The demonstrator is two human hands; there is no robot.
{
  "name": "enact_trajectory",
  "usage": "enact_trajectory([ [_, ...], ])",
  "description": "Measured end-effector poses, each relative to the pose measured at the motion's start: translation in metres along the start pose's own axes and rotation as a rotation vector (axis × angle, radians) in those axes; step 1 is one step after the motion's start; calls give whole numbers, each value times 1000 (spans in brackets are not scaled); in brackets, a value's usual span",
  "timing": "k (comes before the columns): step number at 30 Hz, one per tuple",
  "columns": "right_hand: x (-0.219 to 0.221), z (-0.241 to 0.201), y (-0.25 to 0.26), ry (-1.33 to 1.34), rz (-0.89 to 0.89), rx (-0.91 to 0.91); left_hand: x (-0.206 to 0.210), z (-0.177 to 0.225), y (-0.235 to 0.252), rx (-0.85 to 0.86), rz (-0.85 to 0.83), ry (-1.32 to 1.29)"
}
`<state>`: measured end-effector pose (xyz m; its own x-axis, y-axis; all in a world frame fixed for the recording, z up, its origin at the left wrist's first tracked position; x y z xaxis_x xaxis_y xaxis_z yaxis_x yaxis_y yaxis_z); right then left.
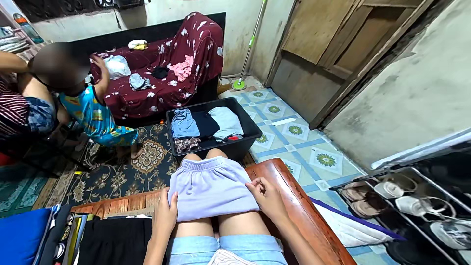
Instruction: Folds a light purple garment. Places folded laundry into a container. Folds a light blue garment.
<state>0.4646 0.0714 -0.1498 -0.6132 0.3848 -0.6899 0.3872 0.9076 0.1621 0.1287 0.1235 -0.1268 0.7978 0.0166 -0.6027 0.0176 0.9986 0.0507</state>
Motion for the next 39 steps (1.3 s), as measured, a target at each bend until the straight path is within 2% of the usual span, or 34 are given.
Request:
enact_trajectory([
  [2,0,-2,1,-12,-40,31,-2,5,4,-82,-60,45],
  [4,-2,-12,6,-38,-10,12,-5,17,11,-53,-13,77],
  [8,3,-57,28,-168,95,-207,9,51,27,180,124,59],
  [11,32,-83,43,-324,27,-435,45,53,45,345,58,144],
  [14,61,-69,54,-404,-177,-402,58,38,58,232,-108,199],
  [17,59,-61,60,-382,-278,-334,53,32,61,163,-176,142],
  [21,59,-58,62,-264,-243,-244,49,26,69,93,-203,-49],
  [25,54,-55,62,-207,-256,-111,42,23,71,-39,-250,-377],
  [27,49,-60,57,-135,-172,-98,31,28,70,-100,-187,-477],
  [29,43,-66,51,-74,-68,-119,24,33,70,-104,-104,-448],
  [31,43,-68,44,-52,0,-141,23,36,64,-28,-40,-354],
  [35,46,-75,39,22,163,-257,27,52,47,268,162,-246],
  [37,37,-94,29,176,128,-275,23,75,30,334,171,-334],
  [39,23,-121,13,471,-2,-240,15,100,11,333,75,-559],
])
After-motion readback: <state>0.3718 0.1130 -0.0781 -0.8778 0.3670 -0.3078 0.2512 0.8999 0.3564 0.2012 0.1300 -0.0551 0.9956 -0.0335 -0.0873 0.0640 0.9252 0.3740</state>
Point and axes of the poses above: each hand's wrist, its own y-axis towards the middle knuckle, its own x-axis out of the palm, z = x × y, the point moved 1 cm from there along y, towards the middle knuckle, and after that the axes turned 10 degrees about -y, right-handed, at the moved point
